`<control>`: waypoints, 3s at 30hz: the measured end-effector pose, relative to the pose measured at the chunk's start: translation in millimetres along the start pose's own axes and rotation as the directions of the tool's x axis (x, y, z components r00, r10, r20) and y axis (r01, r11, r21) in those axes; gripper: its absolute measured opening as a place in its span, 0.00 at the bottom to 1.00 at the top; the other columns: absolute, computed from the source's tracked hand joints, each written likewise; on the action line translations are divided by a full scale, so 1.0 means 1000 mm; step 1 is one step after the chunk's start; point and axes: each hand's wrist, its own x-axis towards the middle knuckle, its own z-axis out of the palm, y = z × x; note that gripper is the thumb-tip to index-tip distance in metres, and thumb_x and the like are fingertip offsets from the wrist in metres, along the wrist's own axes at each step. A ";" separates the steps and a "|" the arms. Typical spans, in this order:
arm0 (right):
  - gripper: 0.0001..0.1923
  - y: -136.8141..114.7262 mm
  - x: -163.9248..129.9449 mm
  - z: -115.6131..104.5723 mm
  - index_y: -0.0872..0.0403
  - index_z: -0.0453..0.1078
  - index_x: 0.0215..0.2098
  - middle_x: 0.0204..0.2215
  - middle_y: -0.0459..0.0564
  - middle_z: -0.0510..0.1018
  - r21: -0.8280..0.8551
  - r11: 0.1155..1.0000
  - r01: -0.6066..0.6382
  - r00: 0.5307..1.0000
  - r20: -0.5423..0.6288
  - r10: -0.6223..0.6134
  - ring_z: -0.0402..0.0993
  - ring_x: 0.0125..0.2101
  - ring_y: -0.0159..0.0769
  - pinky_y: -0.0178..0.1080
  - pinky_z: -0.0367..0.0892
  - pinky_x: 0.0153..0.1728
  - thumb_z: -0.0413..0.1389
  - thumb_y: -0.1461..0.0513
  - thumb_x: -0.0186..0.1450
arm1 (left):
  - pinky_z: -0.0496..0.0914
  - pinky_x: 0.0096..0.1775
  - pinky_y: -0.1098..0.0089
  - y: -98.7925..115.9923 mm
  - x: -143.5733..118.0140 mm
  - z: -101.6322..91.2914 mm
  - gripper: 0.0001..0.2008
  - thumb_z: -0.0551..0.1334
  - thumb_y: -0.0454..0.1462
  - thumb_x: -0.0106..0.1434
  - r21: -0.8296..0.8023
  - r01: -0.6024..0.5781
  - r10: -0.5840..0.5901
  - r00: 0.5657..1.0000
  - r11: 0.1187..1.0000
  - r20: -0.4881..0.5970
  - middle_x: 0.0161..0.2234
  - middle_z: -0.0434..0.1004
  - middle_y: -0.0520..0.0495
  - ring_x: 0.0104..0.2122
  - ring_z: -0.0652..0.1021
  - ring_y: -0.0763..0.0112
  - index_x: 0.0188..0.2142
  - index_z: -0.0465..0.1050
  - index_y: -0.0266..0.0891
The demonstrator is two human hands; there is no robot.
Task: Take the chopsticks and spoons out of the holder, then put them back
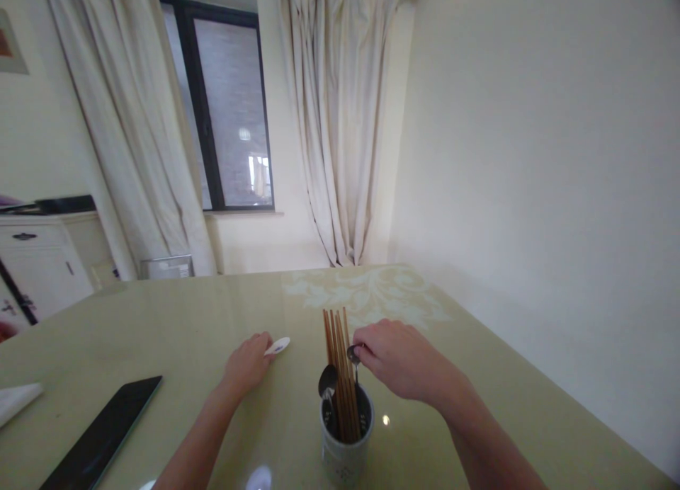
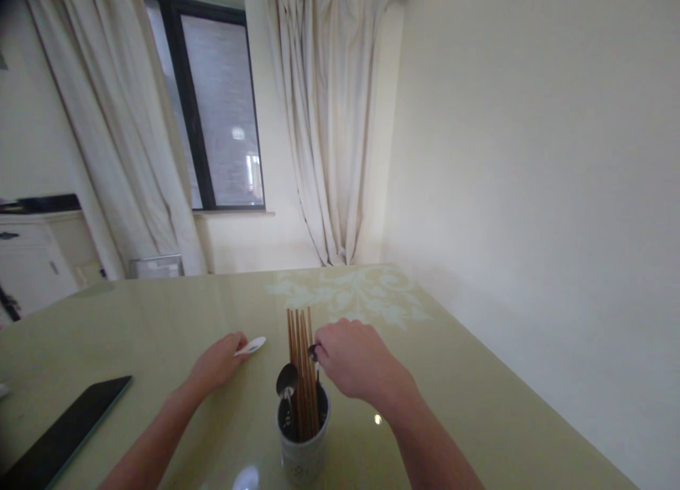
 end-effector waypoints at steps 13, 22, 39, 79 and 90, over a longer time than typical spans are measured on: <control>0.17 -0.012 -0.006 -0.021 0.51 0.78 0.51 0.32 0.46 0.85 0.518 0.840 0.162 0.905 -0.417 0.083 0.78 0.29 0.34 0.36 0.66 0.33 0.60 0.49 0.74 | 0.73 0.39 0.66 0.080 -0.042 -0.095 0.18 0.63 0.48 0.68 -0.610 -0.387 0.113 0.892 0.691 -0.438 0.46 0.80 0.46 0.40 0.78 0.63 0.52 0.70 0.43; 0.08 -0.012 -0.015 -0.025 0.50 0.77 0.41 0.32 0.45 0.82 0.392 0.892 0.226 0.828 -0.560 0.036 0.76 0.30 0.34 0.36 0.66 0.34 0.56 0.59 0.75 | 0.74 0.41 0.68 0.127 -0.086 -0.116 0.13 0.66 0.45 0.69 -0.706 -0.485 0.342 0.872 0.516 -0.349 0.46 0.80 0.48 0.41 0.79 0.67 0.50 0.73 0.46; 0.10 -0.030 -0.008 0.005 0.54 0.82 0.34 0.34 0.55 0.87 -0.061 0.974 0.219 0.976 0.007 -0.219 0.83 0.35 0.45 0.42 0.67 0.39 0.59 0.67 0.70 | 0.75 0.41 0.64 0.140 -0.075 -0.077 0.20 0.54 0.52 0.75 -0.743 -0.384 0.369 0.908 0.548 -0.197 0.49 0.80 0.43 0.41 0.80 0.64 0.55 0.69 0.43; 0.34 0.102 0.008 0.188 0.58 0.71 0.56 0.48 0.62 0.81 0.710 0.704 -0.016 0.566 -0.574 0.592 0.77 0.44 0.53 0.53 0.72 0.48 0.67 0.48 0.57 | 0.65 0.66 0.47 0.075 -0.093 0.072 0.25 0.58 0.50 0.73 -0.220 -0.437 0.423 0.900 0.872 -0.107 0.66 0.73 0.40 0.64 0.71 0.52 0.65 0.72 0.45; 0.37 0.135 0.016 0.194 0.57 0.72 0.51 0.45 0.63 0.81 0.646 0.751 -0.137 0.358 -0.675 0.645 0.75 0.44 0.55 0.55 0.70 0.48 0.64 0.38 0.58 | 0.65 0.67 0.46 0.072 -0.094 0.073 0.24 0.58 0.49 0.74 -0.253 -0.444 0.427 0.896 0.860 -0.120 0.65 0.74 0.40 0.64 0.72 0.54 0.63 0.73 0.45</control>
